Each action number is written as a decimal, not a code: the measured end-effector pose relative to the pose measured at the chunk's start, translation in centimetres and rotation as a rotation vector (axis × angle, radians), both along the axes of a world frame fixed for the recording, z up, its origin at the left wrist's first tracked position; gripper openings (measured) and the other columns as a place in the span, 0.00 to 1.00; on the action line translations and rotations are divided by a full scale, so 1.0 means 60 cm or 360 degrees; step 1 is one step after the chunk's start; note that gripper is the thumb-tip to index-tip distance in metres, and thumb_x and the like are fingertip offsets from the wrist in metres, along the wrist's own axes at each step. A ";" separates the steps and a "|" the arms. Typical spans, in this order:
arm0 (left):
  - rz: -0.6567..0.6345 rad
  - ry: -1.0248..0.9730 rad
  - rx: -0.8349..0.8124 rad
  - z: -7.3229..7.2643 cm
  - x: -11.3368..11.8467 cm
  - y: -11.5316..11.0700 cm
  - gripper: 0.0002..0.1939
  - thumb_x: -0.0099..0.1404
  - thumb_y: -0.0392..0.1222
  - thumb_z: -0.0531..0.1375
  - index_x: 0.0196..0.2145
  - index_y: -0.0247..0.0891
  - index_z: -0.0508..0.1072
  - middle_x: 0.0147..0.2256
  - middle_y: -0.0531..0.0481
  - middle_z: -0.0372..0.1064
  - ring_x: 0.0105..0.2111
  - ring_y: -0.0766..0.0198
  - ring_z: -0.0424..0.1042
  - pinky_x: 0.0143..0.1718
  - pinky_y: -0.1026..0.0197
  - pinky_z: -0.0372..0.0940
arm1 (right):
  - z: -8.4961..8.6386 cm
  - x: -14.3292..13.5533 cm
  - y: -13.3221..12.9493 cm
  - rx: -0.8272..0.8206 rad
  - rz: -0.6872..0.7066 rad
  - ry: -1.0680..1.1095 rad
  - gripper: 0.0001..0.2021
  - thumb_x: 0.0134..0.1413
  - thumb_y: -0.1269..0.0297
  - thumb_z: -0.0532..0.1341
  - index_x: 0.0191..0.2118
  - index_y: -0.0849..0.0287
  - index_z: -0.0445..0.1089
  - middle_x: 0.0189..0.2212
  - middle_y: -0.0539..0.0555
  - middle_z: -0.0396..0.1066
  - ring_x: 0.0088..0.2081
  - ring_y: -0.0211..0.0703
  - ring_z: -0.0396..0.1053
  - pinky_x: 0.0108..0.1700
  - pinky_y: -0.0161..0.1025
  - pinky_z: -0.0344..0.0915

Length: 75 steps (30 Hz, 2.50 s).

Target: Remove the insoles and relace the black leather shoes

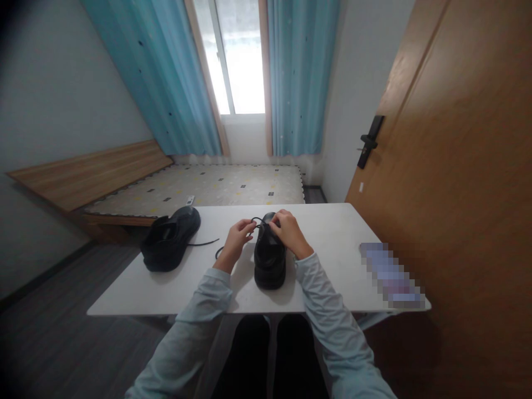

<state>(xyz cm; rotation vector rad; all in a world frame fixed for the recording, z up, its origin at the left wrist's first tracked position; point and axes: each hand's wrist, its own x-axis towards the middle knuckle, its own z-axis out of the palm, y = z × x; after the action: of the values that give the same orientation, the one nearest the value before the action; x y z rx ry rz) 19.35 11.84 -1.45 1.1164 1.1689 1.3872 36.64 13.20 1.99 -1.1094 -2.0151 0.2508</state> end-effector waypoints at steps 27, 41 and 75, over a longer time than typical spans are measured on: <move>-0.0082 -0.0115 0.0121 0.005 0.010 0.004 0.15 0.52 0.47 0.63 0.30 0.38 0.62 0.28 0.50 0.72 0.21 0.73 0.60 0.22 0.69 0.52 | 0.012 0.042 -0.018 -0.0393 -0.0198 0.0228 0.03 0.56 0.67 0.50 0.32 0.57 0.56 0.27 0.50 0.67 0.18 0.34 0.64 0.22 0.33 0.61; -0.0117 0.0093 0.0150 -0.003 0.013 0.010 0.19 0.52 0.48 0.64 0.41 0.38 0.74 0.32 0.49 0.70 0.28 0.69 0.66 0.24 0.69 0.57 | 0.008 0.055 -0.002 -0.0541 0.0181 0.1205 0.15 0.45 0.54 0.65 0.27 0.60 0.63 0.35 0.55 0.73 0.35 0.39 0.75 0.38 0.40 0.75; -0.0050 0.0591 0.0380 -0.007 0.018 0.026 0.12 0.57 0.47 0.61 0.35 0.38 0.77 0.36 0.45 0.74 0.31 0.62 0.71 0.27 0.63 0.65 | 0.043 0.123 -0.014 -0.0090 0.0278 0.1930 0.14 0.50 0.52 0.64 0.34 0.53 0.62 0.29 0.46 0.73 0.28 0.33 0.73 0.37 0.34 0.72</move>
<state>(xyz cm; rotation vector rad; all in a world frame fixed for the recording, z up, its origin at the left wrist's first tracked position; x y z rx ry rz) 20.40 13.40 -1.86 1.6071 1.2579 1.3560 44.04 12.38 4.57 -0.5392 -0.9931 0.8375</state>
